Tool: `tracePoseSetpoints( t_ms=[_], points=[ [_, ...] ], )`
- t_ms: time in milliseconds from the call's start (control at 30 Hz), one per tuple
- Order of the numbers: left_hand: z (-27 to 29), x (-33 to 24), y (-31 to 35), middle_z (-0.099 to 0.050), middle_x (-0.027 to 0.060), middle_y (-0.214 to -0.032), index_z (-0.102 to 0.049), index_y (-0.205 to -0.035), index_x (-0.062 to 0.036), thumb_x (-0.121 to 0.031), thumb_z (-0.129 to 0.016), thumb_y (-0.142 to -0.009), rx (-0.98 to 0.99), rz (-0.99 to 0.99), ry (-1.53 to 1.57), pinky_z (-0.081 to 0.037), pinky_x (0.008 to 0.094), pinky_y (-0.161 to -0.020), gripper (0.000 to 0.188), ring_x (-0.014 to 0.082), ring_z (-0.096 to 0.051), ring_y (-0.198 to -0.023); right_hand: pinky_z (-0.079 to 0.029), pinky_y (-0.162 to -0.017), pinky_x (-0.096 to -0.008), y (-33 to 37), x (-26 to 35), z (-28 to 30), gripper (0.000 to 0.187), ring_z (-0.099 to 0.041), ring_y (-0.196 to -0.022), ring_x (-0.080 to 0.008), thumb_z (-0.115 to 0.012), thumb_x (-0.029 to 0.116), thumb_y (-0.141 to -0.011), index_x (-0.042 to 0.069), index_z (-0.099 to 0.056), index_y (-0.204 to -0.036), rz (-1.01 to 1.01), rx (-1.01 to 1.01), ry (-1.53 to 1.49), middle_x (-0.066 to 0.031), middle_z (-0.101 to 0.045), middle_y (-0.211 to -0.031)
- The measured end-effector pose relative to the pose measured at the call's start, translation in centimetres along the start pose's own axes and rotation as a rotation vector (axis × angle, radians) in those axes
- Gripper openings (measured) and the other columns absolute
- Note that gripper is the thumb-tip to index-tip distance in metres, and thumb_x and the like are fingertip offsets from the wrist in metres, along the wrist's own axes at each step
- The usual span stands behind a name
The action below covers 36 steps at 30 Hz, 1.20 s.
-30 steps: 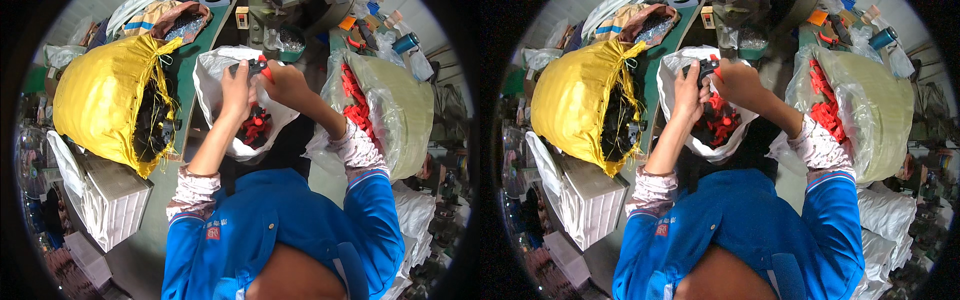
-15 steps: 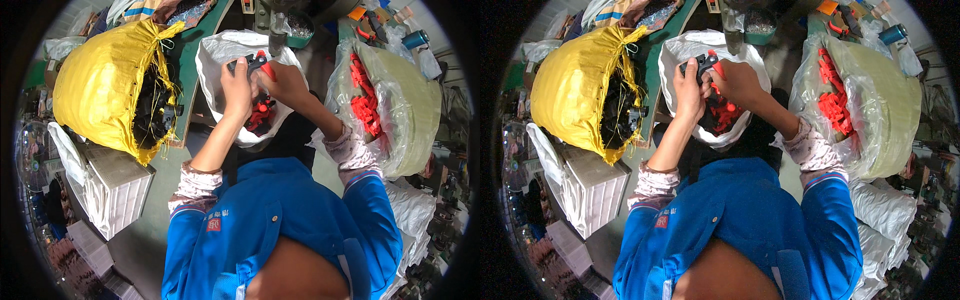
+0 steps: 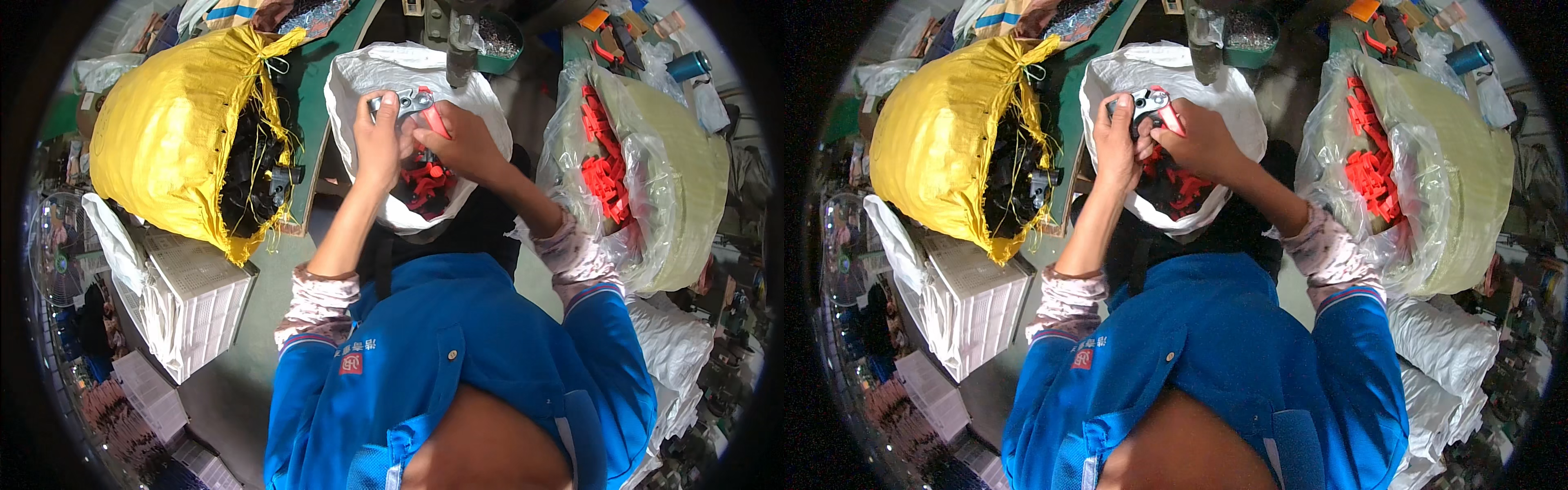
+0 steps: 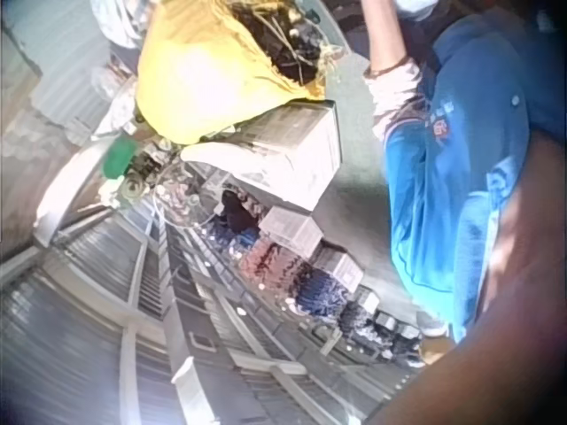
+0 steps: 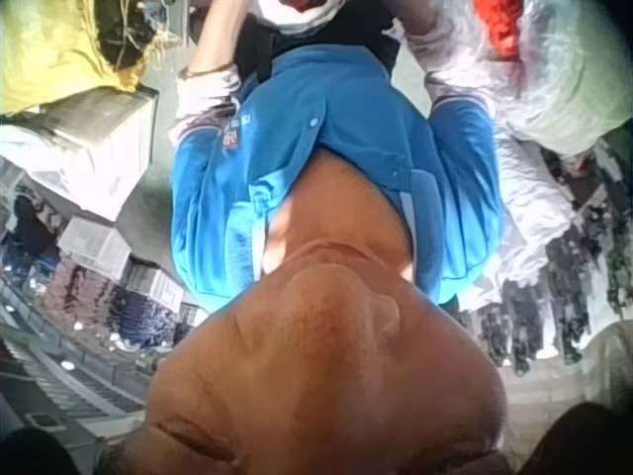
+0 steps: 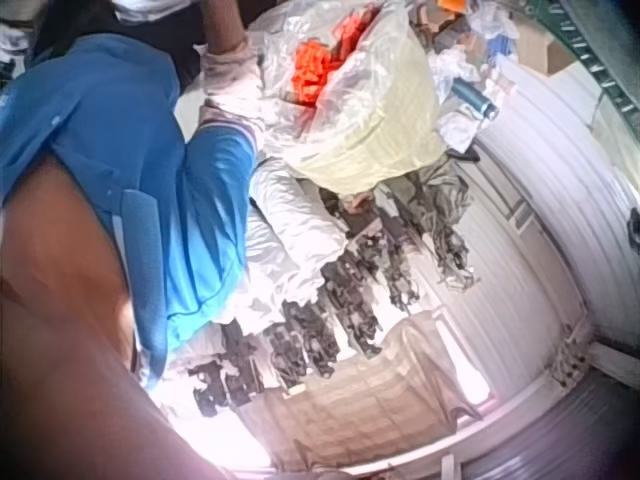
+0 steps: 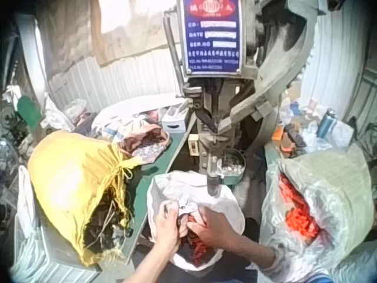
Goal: The person repeatedly picks red and black plastic components from a white sack, inserts a metal pin into each, and uses a press to secure the pin. The assembled parts are placed back into the sack. The person also retrieves additional pins from a yellow sack as needed.
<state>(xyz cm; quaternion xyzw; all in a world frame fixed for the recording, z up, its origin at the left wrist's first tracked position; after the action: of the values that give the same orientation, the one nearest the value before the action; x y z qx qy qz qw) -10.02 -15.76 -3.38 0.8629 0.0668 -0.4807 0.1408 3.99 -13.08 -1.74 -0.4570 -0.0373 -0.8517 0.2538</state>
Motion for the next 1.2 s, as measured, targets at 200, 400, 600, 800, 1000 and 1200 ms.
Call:
tracePoseSetpoints(
  t_ms=[200,400,600,800,1000,1200],
  points=[
    [2.6,-0.5,-1.2,-0.057,0.0142,-0.109,-0.044,-0.123,-0.0042,-0.042,-0.047,-0.096,0.131,0.088,-0.143,-0.054,0.0351,-0.08,0.047,0.02,-0.061,-0.096,-0.049,-0.071,-0.035,0.6,0.3,0.6,0.025,-0.062,-0.081,-0.0338,-0.061,0.012,-0.082,0.003,-0.06,-0.106,0.117,-0.012,-0.248,-0.0162,-0.063,-0.09],
    [3.7,0.0,-1.1,-0.065,0.0102,-0.097,-0.057,-0.108,-0.0002,-0.016,-0.056,-0.093,0.214,0.151,0.189,-0.055,0.0337,-0.078,0.022,0.019,-0.065,-0.086,-0.051,-0.071,-0.0325,1.8,-1.6,-1.6,0.031,-0.063,-0.083,-0.0281,-0.062,-0.002,-0.08,0.004,-0.062,-0.111,0.402,-0.214,0.133,-0.0136,-0.062,-0.097],
    [4.0,0.6,-0.6,-0.063,0.009,-0.098,-0.051,-0.121,0.0031,-0.012,-0.052,-0.095,0.16,0.128,0.142,-0.053,0.0274,-0.072,0.03,0.015,-0.062,-0.082,-0.051,-0.072,-0.0341,2.3,-1.7,-2.2,0.034,-0.062,-0.085,-0.0287,-0.061,-0.003,-0.077,0.003,-0.062,-0.11,0.45,-0.225,0.161,-0.0137,-0.062,-0.097],
    [3.9,0.5,-0.3,-0.065,0.0087,-0.097,-0.058,-0.113,-0.0002,-0.009,-0.055,-0.093,0.179,0.136,0.203,-0.055,0.0278,-0.074,0.023,0.0158,-0.063,-0.084,-0.051,-0.074,-0.0356,2.8,-1.0,-1.8,0.037,-0.062,-0.088,-0.0297,-0.058,-0.002,-0.075,0.003,-0.059,-0.112,0.466,-0.231,0.18,-0.0142,-0.063,-0.098],
    [3.5,0.2,0.4,-0.065,0.0064,-0.095,-0.056,-0.116,-0.0006,-0.012,-0.054,-0.094,0.117,0.146,0.12,-0.053,0.0243,-0.071,0.025,0.0123,-0.063,-0.081,-0.052,-0.074,-0.0356,3.4,-0.9,-2.1,0.042,-0.062,-0.089,-0.0309,-0.058,-0.001,-0.076,0.003,-0.056,-0.117,0.46,-0.219,0.199,-0.016,-0.062,-0.1],
    [3.8,0.2,0.9,-0.066,0.0046,-0.092,-0.058,-0.114,-0.0029,-0.014,-0.053,-0.095,0.075,0.151,0.065,-0.053,0.0224,-0.066,0.023,0.0104,-0.063,-0.079,-0.052,-0.075,-0.0372,3.7,-0.4,-2.6,0.039,-0.062,-0.089,-0.0328,-0.056,0.0,-0.079,0.002,-0.054,-0.118,0.441,-0.197,0.199,-0.0179,-0.061,-0.101]
  ],
)
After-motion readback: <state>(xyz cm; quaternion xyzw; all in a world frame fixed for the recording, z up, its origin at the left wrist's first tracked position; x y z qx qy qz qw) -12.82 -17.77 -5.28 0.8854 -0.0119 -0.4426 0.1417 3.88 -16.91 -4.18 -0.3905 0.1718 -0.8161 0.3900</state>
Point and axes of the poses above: each hand's wrist, its own y-axis away from the middle knuckle, its own z-axis out of the back of the hand, x = y × z, the point moved 2 cm from there along -y, towards the middle knuckle
